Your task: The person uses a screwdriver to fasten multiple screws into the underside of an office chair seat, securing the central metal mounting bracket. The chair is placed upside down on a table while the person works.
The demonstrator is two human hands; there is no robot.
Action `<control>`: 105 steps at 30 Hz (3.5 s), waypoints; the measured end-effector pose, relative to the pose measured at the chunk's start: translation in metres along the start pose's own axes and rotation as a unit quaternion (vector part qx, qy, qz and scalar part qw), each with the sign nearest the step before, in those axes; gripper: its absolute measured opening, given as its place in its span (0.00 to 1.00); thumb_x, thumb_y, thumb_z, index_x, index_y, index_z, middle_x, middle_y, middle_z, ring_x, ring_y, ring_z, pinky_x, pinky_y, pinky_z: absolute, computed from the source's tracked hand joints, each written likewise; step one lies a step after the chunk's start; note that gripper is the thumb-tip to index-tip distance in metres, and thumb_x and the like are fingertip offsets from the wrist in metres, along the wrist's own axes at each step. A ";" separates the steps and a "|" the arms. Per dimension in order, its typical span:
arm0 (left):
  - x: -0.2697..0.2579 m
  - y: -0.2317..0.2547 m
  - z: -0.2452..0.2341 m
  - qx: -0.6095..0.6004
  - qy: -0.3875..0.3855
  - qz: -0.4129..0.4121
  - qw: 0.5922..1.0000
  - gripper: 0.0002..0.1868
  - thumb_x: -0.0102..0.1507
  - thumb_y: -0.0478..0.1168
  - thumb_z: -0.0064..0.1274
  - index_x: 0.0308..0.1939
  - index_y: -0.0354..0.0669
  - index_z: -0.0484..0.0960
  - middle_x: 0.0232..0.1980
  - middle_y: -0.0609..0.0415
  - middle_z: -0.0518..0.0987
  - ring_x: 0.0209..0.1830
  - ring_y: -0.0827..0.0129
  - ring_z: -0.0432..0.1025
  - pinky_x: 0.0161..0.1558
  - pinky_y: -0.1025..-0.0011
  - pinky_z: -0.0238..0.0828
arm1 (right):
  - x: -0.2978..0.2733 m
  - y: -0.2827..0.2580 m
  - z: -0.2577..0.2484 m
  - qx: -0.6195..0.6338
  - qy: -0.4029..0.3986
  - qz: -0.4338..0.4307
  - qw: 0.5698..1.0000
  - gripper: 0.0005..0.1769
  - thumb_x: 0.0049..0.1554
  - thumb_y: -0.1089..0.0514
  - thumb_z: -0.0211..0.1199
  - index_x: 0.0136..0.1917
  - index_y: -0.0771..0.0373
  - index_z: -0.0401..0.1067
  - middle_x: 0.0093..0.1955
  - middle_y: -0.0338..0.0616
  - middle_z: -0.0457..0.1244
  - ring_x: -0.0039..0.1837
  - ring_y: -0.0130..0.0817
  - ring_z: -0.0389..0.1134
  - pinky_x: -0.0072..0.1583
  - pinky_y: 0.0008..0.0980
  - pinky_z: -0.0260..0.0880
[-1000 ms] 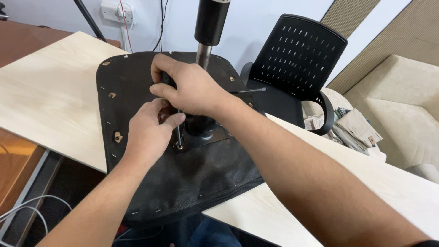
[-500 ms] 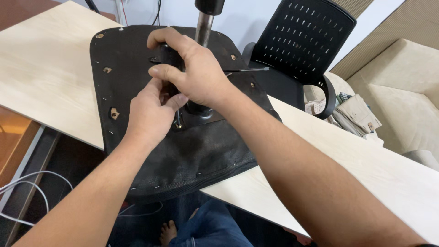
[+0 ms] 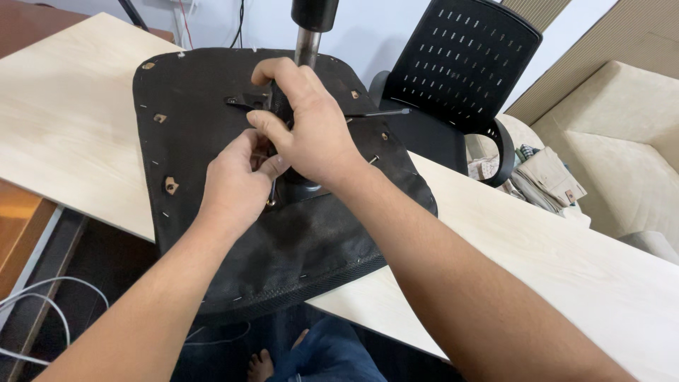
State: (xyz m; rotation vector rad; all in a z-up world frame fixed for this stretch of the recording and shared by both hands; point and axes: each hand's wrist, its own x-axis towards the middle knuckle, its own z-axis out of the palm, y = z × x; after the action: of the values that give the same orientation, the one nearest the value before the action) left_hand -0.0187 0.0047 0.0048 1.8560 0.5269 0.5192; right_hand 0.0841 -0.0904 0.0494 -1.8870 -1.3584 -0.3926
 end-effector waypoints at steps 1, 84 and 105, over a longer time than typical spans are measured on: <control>0.001 0.000 0.001 0.036 0.005 0.015 0.999 0.14 0.64 0.40 0.59 0.52 0.41 0.81 0.44 0.52 0.85 0.44 0.67 0.79 0.47 0.68 0.73 | -0.001 0.000 -0.001 0.027 -0.001 -0.016 1.000 0.25 0.58 0.60 0.69 0.66 0.52 0.64 0.57 0.44 0.63 0.61 0.42 0.69 0.64 0.40 0.70; -0.013 -0.056 0.005 0.106 -0.056 -0.006 0.993 0.13 0.64 0.34 0.50 0.52 0.45 0.83 0.41 0.51 0.84 0.41 0.63 0.79 0.48 0.64 0.74 | -0.003 -0.009 -0.010 -0.029 -0.068 -0.016 0.997 0.30 0.58 0.57 0.70 0.69 0.51 0.59 0.60 0.45 0.63 0.58 0.47 0.71 0.60 0.42 0.74; -0.018 -0.081 0.016 0.212 0.025 0.153 0.965 0.12 0.61 0.30 0.49 0.48 0.39 0.82 0.40 0.42 0.82 0.45 0.49 0.77 0.49 0.54 0.74 | -0.022 -0.027 -0.019 0.032 -0.085 0.030 0.995 0.35 0.55 0.66 0.67 0.71 0.50 0.60 0.58 0.46 0.62 0.55 0.45 0.71 0.57 0.39 0.74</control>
State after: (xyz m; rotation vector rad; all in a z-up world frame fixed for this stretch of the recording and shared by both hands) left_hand -0.0324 0.0076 -0.0787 2.3598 0.4065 0.7011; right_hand 0.0548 -0.1153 0.0593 -1.9390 -1.4031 -0.1577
